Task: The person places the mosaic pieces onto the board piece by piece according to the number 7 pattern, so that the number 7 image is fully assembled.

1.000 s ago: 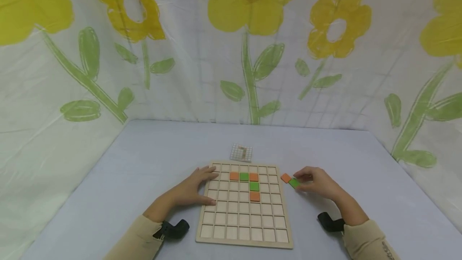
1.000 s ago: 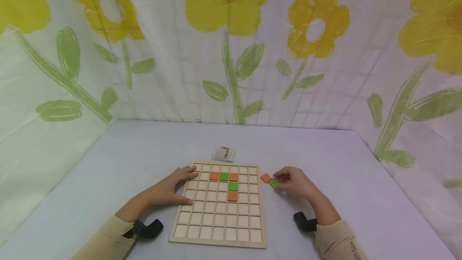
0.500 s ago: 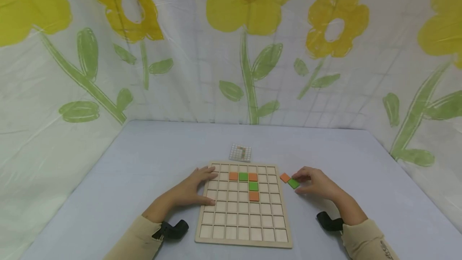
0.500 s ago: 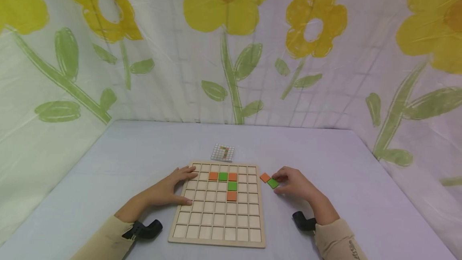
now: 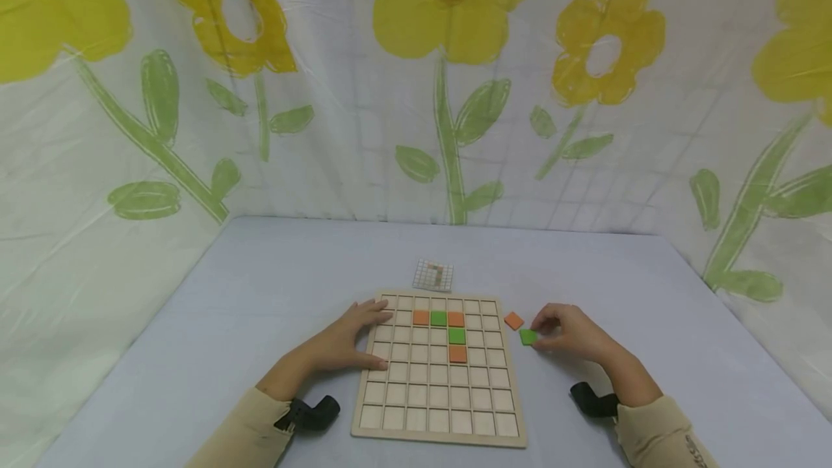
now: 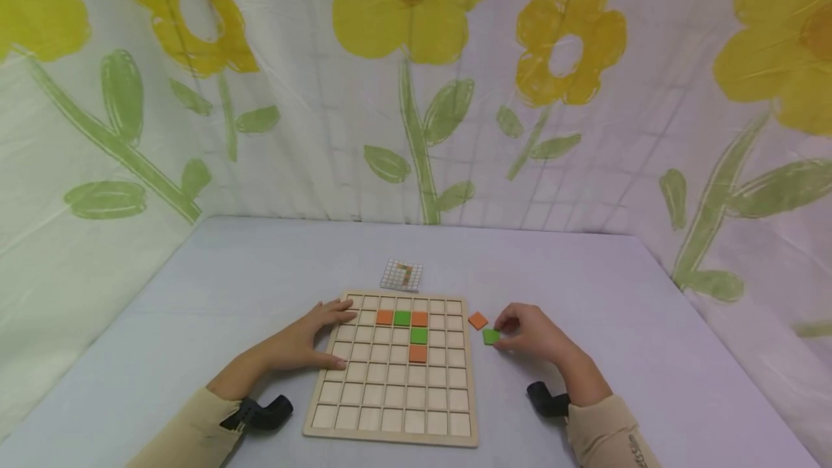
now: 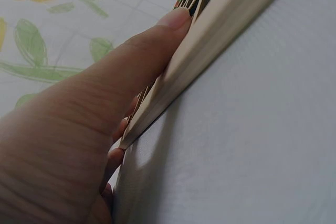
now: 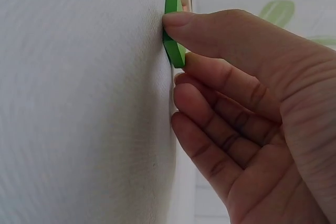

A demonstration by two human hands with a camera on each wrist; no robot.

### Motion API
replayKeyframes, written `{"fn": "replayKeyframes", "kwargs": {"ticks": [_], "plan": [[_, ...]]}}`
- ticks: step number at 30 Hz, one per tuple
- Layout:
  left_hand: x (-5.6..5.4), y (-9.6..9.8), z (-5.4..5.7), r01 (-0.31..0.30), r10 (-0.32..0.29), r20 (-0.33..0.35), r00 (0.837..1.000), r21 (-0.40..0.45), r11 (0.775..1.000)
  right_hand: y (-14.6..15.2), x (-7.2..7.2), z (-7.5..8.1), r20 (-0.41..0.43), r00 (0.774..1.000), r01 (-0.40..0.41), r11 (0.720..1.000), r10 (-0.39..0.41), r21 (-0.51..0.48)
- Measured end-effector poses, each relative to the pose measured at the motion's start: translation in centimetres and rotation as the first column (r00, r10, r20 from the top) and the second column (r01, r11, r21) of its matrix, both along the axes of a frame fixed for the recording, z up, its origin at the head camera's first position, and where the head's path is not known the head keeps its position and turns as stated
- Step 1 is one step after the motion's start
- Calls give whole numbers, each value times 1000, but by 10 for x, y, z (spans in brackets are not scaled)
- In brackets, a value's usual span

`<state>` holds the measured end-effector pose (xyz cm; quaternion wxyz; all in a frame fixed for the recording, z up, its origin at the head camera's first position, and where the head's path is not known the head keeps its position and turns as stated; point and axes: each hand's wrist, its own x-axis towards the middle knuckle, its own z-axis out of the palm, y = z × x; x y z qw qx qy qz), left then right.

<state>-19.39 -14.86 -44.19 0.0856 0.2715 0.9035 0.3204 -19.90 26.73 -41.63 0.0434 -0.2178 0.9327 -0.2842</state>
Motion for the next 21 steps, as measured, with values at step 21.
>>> {"fn": "replayKeyframes", "kwargs": {"ticks": [21], "plan": [[0,0,0,2,-2,-10,1000,-1,1000,-6,2,6,50,997,-54,997,58,-63]]}}
